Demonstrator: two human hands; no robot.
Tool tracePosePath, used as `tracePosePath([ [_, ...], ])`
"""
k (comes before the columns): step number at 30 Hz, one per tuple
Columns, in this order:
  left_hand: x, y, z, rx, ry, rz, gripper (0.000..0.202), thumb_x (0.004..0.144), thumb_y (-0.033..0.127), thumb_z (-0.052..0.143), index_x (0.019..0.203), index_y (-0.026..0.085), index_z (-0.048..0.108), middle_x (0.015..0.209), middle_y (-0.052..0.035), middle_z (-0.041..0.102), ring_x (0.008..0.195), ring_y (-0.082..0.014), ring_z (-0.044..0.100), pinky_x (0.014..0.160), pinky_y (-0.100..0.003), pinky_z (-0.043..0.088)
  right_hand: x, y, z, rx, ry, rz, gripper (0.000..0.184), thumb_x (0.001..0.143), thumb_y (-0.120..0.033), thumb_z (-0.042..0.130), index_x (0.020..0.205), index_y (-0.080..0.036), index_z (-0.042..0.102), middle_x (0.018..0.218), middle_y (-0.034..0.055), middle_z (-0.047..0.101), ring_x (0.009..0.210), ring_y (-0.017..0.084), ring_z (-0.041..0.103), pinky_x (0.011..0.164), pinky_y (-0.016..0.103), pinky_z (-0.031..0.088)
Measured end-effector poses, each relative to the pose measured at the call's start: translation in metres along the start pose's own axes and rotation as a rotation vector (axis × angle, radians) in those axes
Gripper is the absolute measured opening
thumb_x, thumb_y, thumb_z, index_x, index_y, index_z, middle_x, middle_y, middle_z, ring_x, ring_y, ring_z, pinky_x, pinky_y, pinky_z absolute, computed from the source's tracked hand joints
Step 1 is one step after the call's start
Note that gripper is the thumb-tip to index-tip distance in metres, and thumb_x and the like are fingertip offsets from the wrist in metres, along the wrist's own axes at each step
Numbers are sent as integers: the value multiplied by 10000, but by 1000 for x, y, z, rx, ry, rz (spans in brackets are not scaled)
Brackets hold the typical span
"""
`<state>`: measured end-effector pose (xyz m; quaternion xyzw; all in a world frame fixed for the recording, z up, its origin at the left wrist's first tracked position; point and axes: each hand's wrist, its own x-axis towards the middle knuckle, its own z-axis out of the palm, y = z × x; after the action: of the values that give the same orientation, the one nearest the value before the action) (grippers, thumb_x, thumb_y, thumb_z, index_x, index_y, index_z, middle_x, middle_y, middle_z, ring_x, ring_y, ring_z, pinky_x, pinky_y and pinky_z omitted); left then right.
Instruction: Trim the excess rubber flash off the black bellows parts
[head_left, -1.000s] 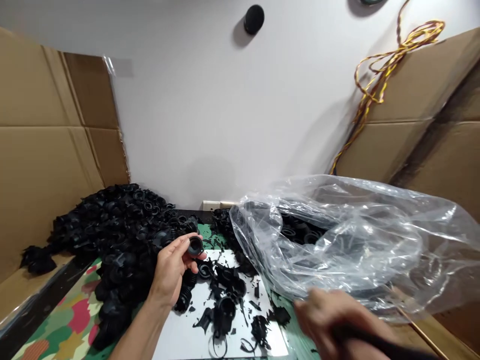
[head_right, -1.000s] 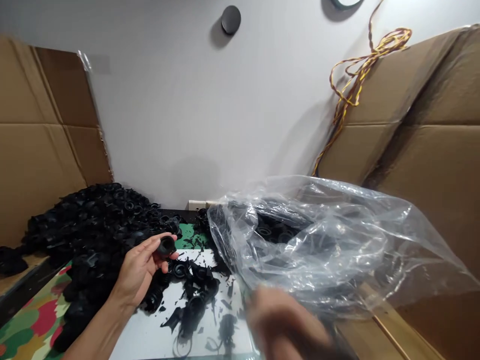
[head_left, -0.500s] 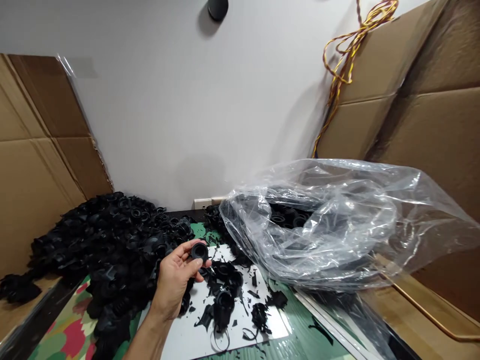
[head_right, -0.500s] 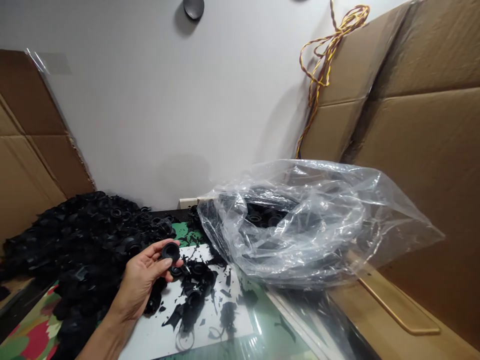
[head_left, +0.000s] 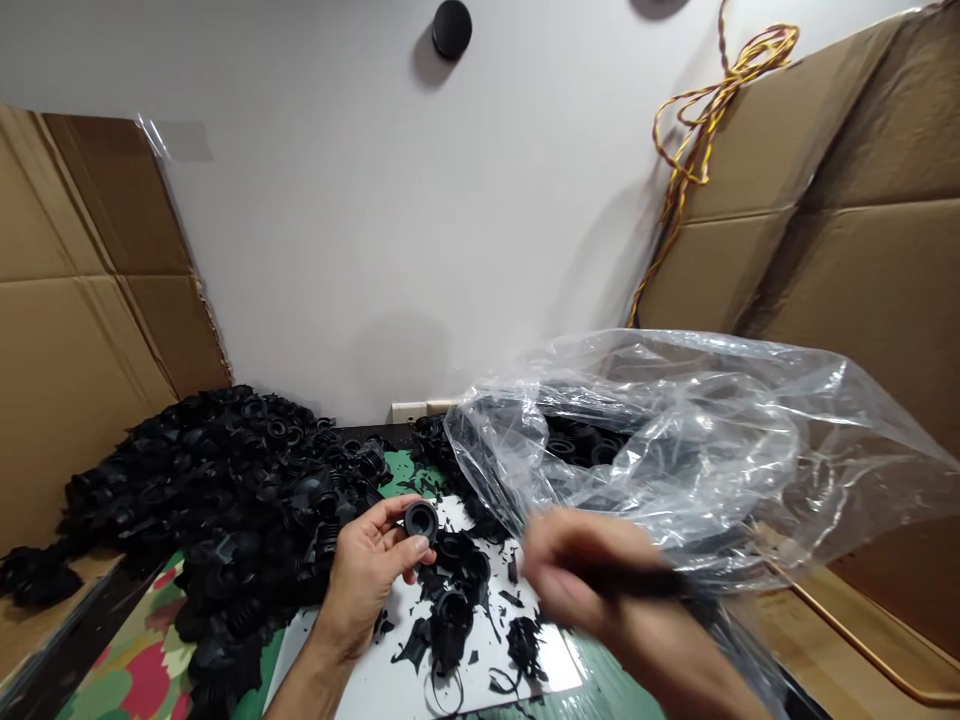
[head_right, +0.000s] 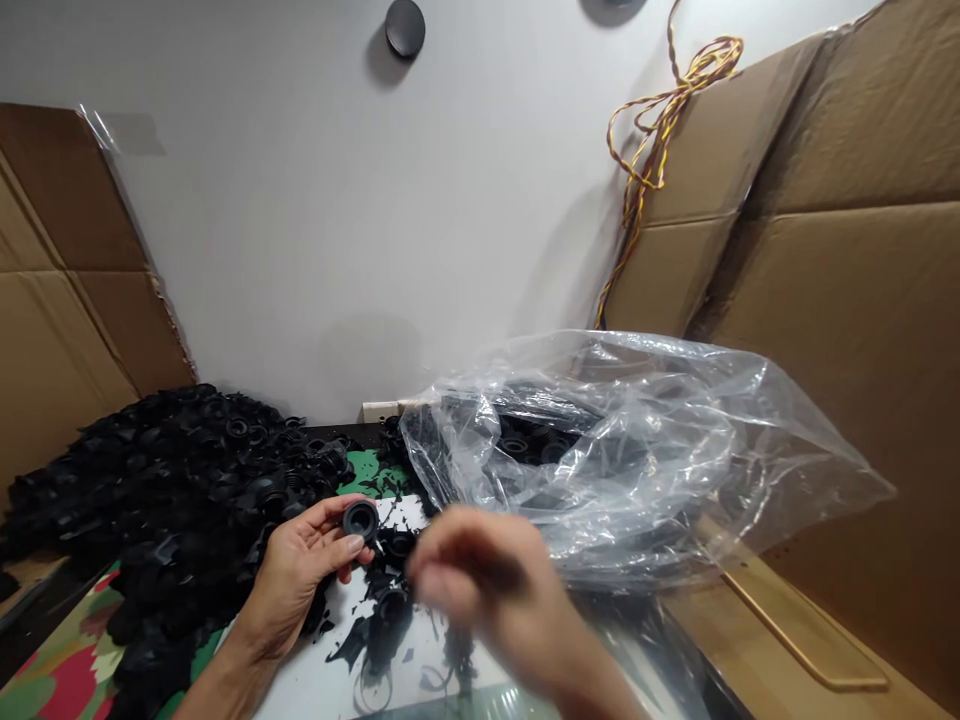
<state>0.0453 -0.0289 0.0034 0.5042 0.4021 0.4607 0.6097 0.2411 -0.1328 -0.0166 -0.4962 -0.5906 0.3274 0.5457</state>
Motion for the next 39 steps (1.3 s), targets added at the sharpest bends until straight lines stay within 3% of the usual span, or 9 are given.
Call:
tracePosePath([
  [3, 0, -1, 1, 17, -30, -5, 393, 546, 185, 788, 926, 128, 707, 659, -25, 685, 553, -148, 631, 442, -202, 419, 57, -16, 20, -29, 90, 119, 121, 800, -273, 601, 757, -164, 632, 675, 2, 607, 613, 144, 556, 574, 271, 440],
  [6, 2, -2, 0, 38, -66, -14, 398, 549, 183, 785, 936, 125, 714, 603, -13, 675, 522, -143, 610, 451, -210, 426, 79, -17, 41, -136, 65, 147, 81, 763, -239, 598, 749, -161, 619, 684, 8, 620, 627, 147, 557, 597, 264, 425],
  [11, 4, -3, 2, 69, -82, -15, 318, 485, 121, 771, 800, 129, 732, 525, 15, 635, 468, -121, 560, 424, -198, 401, 80, -10, 55, -365, -20, 86, 60, 722, -127, 602, 693, -176, 621, 616, 2, 609, 562, 129, 501, 527, 228, 356],
  [16, 1, -4, 6, 52, -21, 4, 264, 444, 88, 751, 700, 139, 711, 519, 16, 652, 447, -104, 545, 446, -198, 427, 82, -8, 55, -357, -23, 67, 102, 693, -98, 559, 628, -174, 579, 561, -19, 536, 540, 115, 442, 506, 216, 311],
  [20, -2, -4, 11, -10, 65, -23, 333, 431, 134, 768, 759, 128, 716, 527, 0, 675, 448, -125, 576, 478, -236, 480, 82, -4, 57, -243, 10, 109, 110, 657, -101, 486, 625, -166, 568, 574, -20, 520, 544, 115, 441, 519, 221, 325],
  [24, -3, -2, 13, -22, 88, 6, 333, 451, 140, 769, 781, 123, 727, 707, -52, 743, 463, -121, 600, 456, -227, 472, 80, 5, 60, 31, 76, 200, 126, 594, -125, 473, 638, -160, 585, 576, -25, 535, 549, 121, 461, 531, 222, 365],
  [29, -1, -2, 9, -36, 105, -8, 351, 473, 172, 788, 814, 113, 729, 596, -30, 699, 486, -136, 614, 459, -217, 466, 79, 9, 55, 188, 140, 309, 100, 620, -176, 528, 676, -155, 609, 498, -59, 444, 475, 100, 392, 487, 225, 342],
  [34, 0, -4, 7, -20, 71, -6, 360, 497, 181, 775, 847, 106, 739, 573, -30, 694, 471, -137, 598, 455, -226, 455, 79, -2, 55, 13, 88, 190, 70, 692, -222, 579, 705, -159, 607, 631, -17, 562, 593, 128, 501, 579, 236, 410],
  [39, 0, -3, 9, -14, 76, -26, 340, 429, 134, 774, 768, 135, 739, 542, -7, 695, 478, -152, 614, 493, -248, 501, 81, -6, 64, -235, 91, 86, 137, 715, -225, 574, 603, -184, 506, 588, -37, 500, 573, 119, 443, 526, 222, 342],
])
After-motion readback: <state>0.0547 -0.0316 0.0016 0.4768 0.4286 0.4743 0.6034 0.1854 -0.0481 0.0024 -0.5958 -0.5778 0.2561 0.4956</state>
